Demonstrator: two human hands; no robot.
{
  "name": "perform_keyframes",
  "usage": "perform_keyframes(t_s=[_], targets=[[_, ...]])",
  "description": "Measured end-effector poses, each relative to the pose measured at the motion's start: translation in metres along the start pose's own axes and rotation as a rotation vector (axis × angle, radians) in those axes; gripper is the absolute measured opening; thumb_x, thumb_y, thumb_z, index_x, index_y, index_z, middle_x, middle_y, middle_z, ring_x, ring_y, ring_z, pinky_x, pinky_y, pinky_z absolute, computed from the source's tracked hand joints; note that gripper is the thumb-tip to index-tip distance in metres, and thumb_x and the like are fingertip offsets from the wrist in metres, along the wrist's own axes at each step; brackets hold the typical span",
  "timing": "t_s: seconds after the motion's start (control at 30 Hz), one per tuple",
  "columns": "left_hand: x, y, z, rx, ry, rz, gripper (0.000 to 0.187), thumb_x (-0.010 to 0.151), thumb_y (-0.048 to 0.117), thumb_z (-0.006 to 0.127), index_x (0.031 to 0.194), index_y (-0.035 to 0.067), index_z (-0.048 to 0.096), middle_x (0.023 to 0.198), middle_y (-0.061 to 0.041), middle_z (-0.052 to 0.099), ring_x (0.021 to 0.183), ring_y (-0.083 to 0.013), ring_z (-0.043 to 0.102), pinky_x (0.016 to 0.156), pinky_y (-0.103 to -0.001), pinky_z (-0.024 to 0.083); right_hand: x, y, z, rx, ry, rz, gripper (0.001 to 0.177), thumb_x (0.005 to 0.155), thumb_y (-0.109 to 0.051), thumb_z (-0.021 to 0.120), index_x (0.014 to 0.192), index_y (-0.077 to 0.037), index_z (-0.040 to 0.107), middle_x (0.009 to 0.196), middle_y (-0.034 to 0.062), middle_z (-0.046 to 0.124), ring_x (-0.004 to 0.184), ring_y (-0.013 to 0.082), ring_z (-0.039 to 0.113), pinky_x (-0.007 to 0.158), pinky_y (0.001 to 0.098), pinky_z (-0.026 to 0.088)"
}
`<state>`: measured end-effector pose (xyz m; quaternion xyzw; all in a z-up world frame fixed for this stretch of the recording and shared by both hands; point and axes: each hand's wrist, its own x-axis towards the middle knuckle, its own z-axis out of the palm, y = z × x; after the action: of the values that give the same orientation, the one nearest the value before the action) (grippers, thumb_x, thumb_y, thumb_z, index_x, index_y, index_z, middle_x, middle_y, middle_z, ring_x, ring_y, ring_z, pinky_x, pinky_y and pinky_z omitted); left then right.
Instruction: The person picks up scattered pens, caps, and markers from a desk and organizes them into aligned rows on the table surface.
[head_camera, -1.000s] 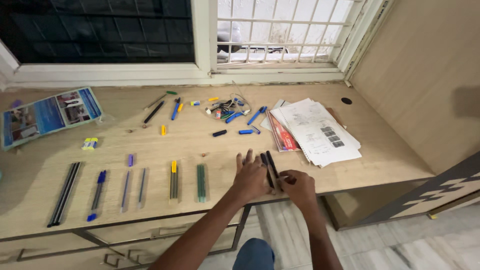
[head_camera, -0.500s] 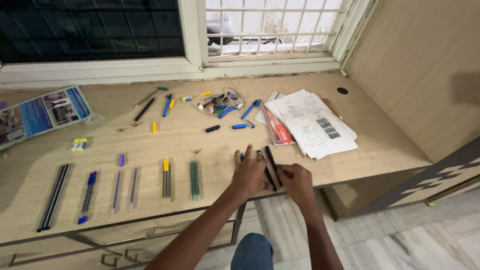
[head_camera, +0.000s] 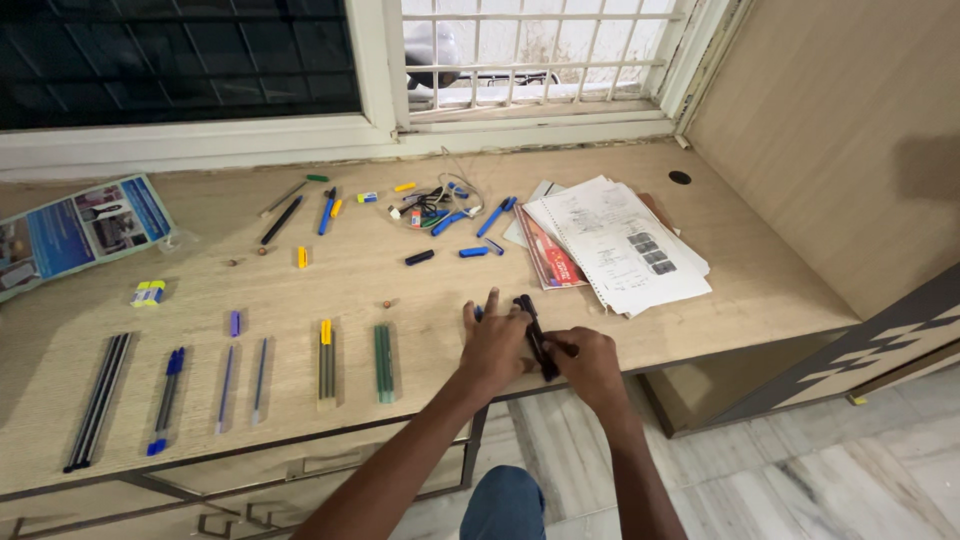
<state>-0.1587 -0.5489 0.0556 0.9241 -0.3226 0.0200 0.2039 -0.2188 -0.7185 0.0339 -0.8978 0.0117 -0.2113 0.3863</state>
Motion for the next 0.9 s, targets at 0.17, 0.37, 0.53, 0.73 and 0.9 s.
perform_keyframes(t_s=[0.17,0.37,0.53,0.73,0.9], targets=[[0.008,-0.005,0.013,0.028,-0.011,-0.003,0.084,0.068,0.034,0.094,0.133,0.003,0.052,0.141,-0.014,0.058,0.153,-0.0386,0.027,0.115,-0.069,0.017,0.002,-0.002,-0.001,-0.016,-0.057,0.129,0.023,0.083,-0.014,0.076,0.105,-0.009,0.080,0.082,0.0155,0.077,0.065,0.0234,0.075,0.064,0.0348,0.057],[0.009,-0.010,0.022,-0.049,0.071,0.037,0.103,0.063,0.030,0.096,0.146,0.005,0.041,0.142,-0.015,0.057,0.150,-0.0429,0.026,0.113,-0.069,0.015,0.005,0.013,0.001,-0.020,-0.038,0.082,0.026,0.082,-0.013,0.074,0.107,-0.009,0.080,0.083,0.0147,0.078,0.068,0.0173,0.076,0.065,0.0313,0.058],[0.007,-0.011,0.021,-0.054,0.029,0.026,0.100,0.065,0.031,0.094,0.146,0.007,0.040,0.143,-0.013,0.057,0.152,-0.0413,0.025,0.114,-0.070,0.015,0.006,0.012,0.001,0.038,-0.042,0.222,0.028,0.083,-0.016,0.075,0.110,-0.008,0.080,0.077,0.0132,0.080,0.064,0.0123,0.071,0.062,0.0301,0.056],[0.004,-0.020,0.013,-0.071,0.114,0.059,0.103,0.063,0.028,0.095,0.147,0.009,0.038,0.146,-0.015,0.053,0.149,-0.0413,0.022,0.112,-0.070,0.011,0.011,-0.011,0.000,-0.009,0.110,0.175,0.026,0.082,-0.017,0.080,0.106,-0.005,0.079,0.065,0.0110,0.071,0.055,0.0128,0.062,0.056,0.0315,0.051],[-0.013,-0.038,-0.015,-0.153,0.120,-0.031,0.089,0.074,0.041,0.087,0.146,0.012,0.043,0.141,-0.014,0.057,0.149,-0.0350,0.028,0.114,-0.069,0.013,0.027,-0.041,0.018,0.099,0.275,0.035,0.023,0.089,-0.018,0.075,0.105,-0.002,0.077,0.064,0.0041,0.066,0.056,0.0105,0.057,0.054,0.0298,0.046]])
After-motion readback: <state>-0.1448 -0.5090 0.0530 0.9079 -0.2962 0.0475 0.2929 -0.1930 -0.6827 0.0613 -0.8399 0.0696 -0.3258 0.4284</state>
